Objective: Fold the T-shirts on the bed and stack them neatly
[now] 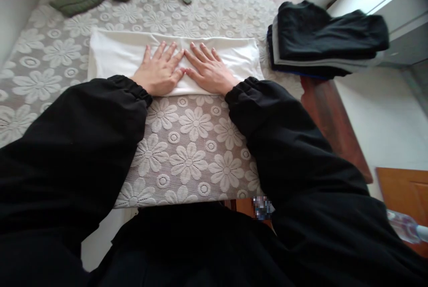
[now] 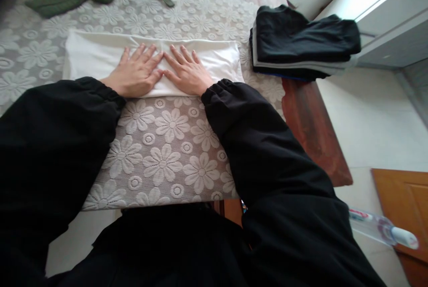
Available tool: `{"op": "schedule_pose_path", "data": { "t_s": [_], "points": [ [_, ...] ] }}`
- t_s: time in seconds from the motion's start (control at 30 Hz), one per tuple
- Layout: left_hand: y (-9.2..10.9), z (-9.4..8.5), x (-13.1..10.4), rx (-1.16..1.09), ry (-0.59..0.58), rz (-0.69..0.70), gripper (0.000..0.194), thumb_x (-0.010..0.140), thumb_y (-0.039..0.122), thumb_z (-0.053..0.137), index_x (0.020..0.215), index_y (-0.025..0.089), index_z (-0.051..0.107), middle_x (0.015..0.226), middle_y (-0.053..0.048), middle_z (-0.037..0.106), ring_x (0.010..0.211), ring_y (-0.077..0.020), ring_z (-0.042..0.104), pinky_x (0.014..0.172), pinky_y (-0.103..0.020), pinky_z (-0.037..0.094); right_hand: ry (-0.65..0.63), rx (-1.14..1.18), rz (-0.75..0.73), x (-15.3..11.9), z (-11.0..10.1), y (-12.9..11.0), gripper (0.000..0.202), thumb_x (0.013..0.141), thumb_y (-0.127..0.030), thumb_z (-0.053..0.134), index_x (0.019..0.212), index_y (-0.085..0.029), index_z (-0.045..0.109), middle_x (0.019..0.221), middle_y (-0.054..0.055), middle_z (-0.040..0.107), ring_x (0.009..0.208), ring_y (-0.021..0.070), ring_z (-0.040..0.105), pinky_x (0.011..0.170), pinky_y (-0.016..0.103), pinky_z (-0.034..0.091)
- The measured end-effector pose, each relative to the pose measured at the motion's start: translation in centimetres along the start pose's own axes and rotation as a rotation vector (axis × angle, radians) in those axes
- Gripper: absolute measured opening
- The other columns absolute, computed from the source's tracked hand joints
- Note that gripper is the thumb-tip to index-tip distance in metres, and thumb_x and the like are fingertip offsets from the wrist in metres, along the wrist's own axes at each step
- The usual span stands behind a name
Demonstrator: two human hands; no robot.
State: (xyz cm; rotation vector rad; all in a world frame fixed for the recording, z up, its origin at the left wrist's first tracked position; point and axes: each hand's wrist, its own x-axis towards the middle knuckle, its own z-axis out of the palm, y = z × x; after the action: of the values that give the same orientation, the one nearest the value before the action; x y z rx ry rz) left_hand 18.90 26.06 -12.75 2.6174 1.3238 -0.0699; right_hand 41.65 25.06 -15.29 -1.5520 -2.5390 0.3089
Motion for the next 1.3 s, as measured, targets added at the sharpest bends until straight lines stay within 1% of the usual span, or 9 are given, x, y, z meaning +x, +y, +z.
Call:
{"op": "schedule_pose_path", "data": {
  "t_s": [0.2, 0.47, 0.53, 0.7, 0.87, 0.93, 1.0, 1.1, 1.3],
  "points": [
    [0.0, 0.1, 0.0, -0.050, 0.007, -0.047, 0.088, 0.113, 0.072, 0.002, 0.181, 0.017, 0.011, 0.192, -0.003, -0.003, 0.176, -0.0357, -0.004, 0.140, -0.073, -0.013, -0.005, 0.009, -0.018, 0.1, 0.2, 0.6, 0.090, 0.117, -0.079, 0.019, 0.185, -0.021, 0.024, 0.189, 0.006, 0.011, 0.175, 0.0383, 0.005, 0.141, 0.068, 0.005],
    [-0.4, -0.1, 0.1, -0.037, 0.001, 0.013, 0.093, 0.114, 0.073, 0.003, 0.179, 0.008, 0.012, 0.191, -0.014, 0.002, 0.175, -0.0453, -0.002, 0.136, -0.079, -0.006, -0.001, -0.011, -0.003, -0.3, -0.1, -0.2, 0.077, 0.123, -0.065, 0.023, 0.184, -0.019, 0.024, 0.189, 0.006, 0.011, 0.176, 0.0356, 0.005, 0.143, 0.062, 0.003],
    [-0.6, 0.0, 0.1, -0.056, 0.010, 0.043, 0.100, 0.110, 0.077, -0.001, 0.179, 0.006, 0.013, 0.191, -0.016, 0.002, 0.174, -0.0483, -0.002, 0.134, -0.082, -0.006, 0.020, 0.009, 0.007, -0.3, 0.0, -0.1, 0.079, 0.121, -0.069, 0.025, 0.184, -0.022, 0.027, 0.189, 0.001, 0.013, 0.176, 0.0349, 0.004, 0.144, 0.062, 0.002],
    [-1.1, 0.4, 0.5, -0.092, -0.019, 0.028, 0.111, 0.101, 0.087, -0.010, 0.180, 0.011, 0.009, 0.192, -0.010, -0.005, 0.174, -0.0440, -0.009, 0.135, -0.078, -0.015, 0.035, 0.061, 0.028, 0.2, 0.5, 0.7, 0.079, 0.113, -0.076, 0.029, 0.183, -0.039, 0.030, 0.187, -0.013, 0.014, 0.176, 0.0301, 0.000, 0.146, 0.057, 0.000],
    [-1.3, 0.6, 0.5, -0.112, 0.023, 0.053, 0.118, 0.097, 0.089, -0.014, 0.179, 0.008, 0.011, 0.191, -0.009, 0.000, 0.173, -0.0455, -0.005, 0.134, -0.079, -0.016, 0.008, -0.022, -0.027, 0.0, 0.0, 0.7, 0.087, 0.115, -0.072, 0.013, 0.185, -0.021, 0.025, 0.189, -0.002, 0.016, 0.174, 0.0393, 0.003, 0.141, 0.063, 0.004],
    [-1.2, 0.6, 0.4, -0.127, 0.029, 0.065, 0.119, 0.098, 0.089, -0.013, 0.179, 0.005, 0.012, 0.191, -0.009, 0.002, 0.173, -0.0474, -0.004, 0.133, -0.080, -0.015, -0.001, -0.028, -0.016, -0.2, -0.4, 0.3, 0.088, 0.114, -0.071, 0.012, 0.185, -0.021, 0.025, 0.189, -0.003, 0.016, 0.175, 0.0378, 0.004, 0.142, 0.060, 0.005],
    [-1.2, 0.5, 0.2, -0.159, 0.037, 0.047, 0.116, 0.098, 0.091, -0.008, 0.181, 0.014, 0.014, 0.192, -0.001, 0.004, 0.175, -0.0432, -0.005, 0.137, -0.074, -0.016, -0.011, -0.009, 0.019, -0.3, -0.7, -0.1, 0.088, 0.111, -0.073, 0.017, 0.184, -0.025, 0.027, 0.188, -0.006, 0.014, 0.176, 0.0338, 0.005, 0.144, 0.056, 0.005],
    [-1.2, 0.7, 0.3, -0.218, 0.046, -0.030, 0.106, 0.095, 0.095, 0.007, 0.182, 0.036, 0.017, 0.189, 0.018, 0.009, 0.177, -0.0295, -0.006, 0.143, -0.059, -0.020, -0.035, -0.007, 0.042, -0.4, -1.0, -0.6, 0.089, 0.110, -0.071, 0.020, 0.185, -0.024, 0.026, 0.188, -0.005, 0.012, 0.176, 0.0324, 0.006, 0.145, 0.058, 0.005],
    [-1.4, 1.2, 0.7, -0.226, 0.069, -0.046, 0.101, 0.097, 0.091, 0.015, 0.181, 0.035, 0.021, 0.186, 0.019, 0.022, 0.177, -0.0242, -0.008, 0.142, -0.060, -0.022, -0.030, -0.061, 0.031, -0.4, -0.9, -0.7, 0.080, 0.115, -0.060, 0.027, 0.185, -0.021, 0.025, 0.189, 0.002, 0.014, 0.176, 0.0328, 0.009, 0.144, 0.062, 0.007]
  ]
}}
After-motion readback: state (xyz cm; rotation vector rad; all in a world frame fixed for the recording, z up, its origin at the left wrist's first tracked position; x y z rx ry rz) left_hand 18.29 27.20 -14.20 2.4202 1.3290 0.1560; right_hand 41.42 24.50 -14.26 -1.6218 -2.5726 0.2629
